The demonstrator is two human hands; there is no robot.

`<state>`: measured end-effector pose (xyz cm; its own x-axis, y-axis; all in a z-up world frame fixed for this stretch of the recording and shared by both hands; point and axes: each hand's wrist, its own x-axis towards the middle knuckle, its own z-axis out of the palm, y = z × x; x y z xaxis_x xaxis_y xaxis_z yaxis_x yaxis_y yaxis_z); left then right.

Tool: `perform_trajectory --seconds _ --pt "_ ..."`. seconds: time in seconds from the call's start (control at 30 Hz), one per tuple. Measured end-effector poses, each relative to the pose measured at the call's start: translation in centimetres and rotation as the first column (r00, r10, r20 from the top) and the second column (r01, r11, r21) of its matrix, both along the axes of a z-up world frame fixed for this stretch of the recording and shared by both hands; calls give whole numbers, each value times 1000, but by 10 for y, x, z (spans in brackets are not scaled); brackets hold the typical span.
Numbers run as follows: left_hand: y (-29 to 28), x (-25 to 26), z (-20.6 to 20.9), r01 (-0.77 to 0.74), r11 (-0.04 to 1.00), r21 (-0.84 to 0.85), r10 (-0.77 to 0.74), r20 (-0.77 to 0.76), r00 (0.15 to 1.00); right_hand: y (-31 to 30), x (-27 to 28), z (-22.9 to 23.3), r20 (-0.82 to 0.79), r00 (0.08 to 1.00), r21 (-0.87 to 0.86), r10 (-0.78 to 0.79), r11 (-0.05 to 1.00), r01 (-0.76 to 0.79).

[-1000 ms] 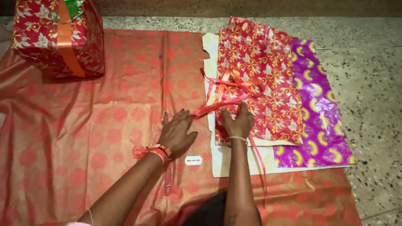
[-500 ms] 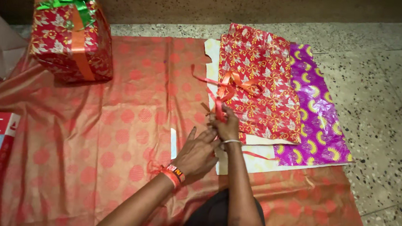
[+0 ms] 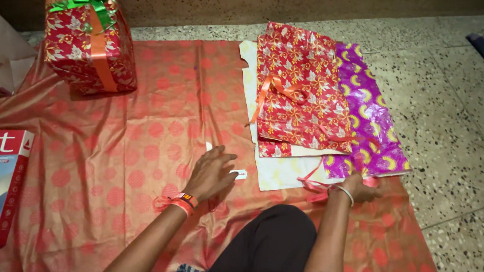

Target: The person ties a green ribbon into a bow on a red floral-wrapped gift box, secures it with tape, and trims the ribbon ends. They then set the wrapped gift aside and unfold a sheet of red floral wrapping paper.

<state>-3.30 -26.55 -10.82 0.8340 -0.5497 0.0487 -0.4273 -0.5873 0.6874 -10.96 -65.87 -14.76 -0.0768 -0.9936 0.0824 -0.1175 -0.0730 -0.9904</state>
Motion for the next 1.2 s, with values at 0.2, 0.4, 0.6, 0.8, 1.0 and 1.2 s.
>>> perform_trajectory --seconds 0.2,0.4,0.6,0.8,1.0,1.2 --pt "-27 -3 1 51 998 -29 -52 -28 998 25 6 17 -530 845 -414 -71 891 -185" --pt "-34 -11 11 20 1000 19 -18 -69 997 74 74 -2 -58 832 231 551 818 -526" --pt "-32 -19 8 34 984 177 -55 118 992 129 94 -7 210 929 638 305 677 -366" --pt "-28 -18 4 9 991 130 -14 36 999 98 105 -45 411 863 604 294 621 -500" --pt "-23 -19 6 14 994 107 -16 13 1000 82 121 -88 625 718 525 307 515 -678" --pt "-21 -21 9 14 995 96 -10 -36 999 70 119 -75 955 227 145 192 365 -919"
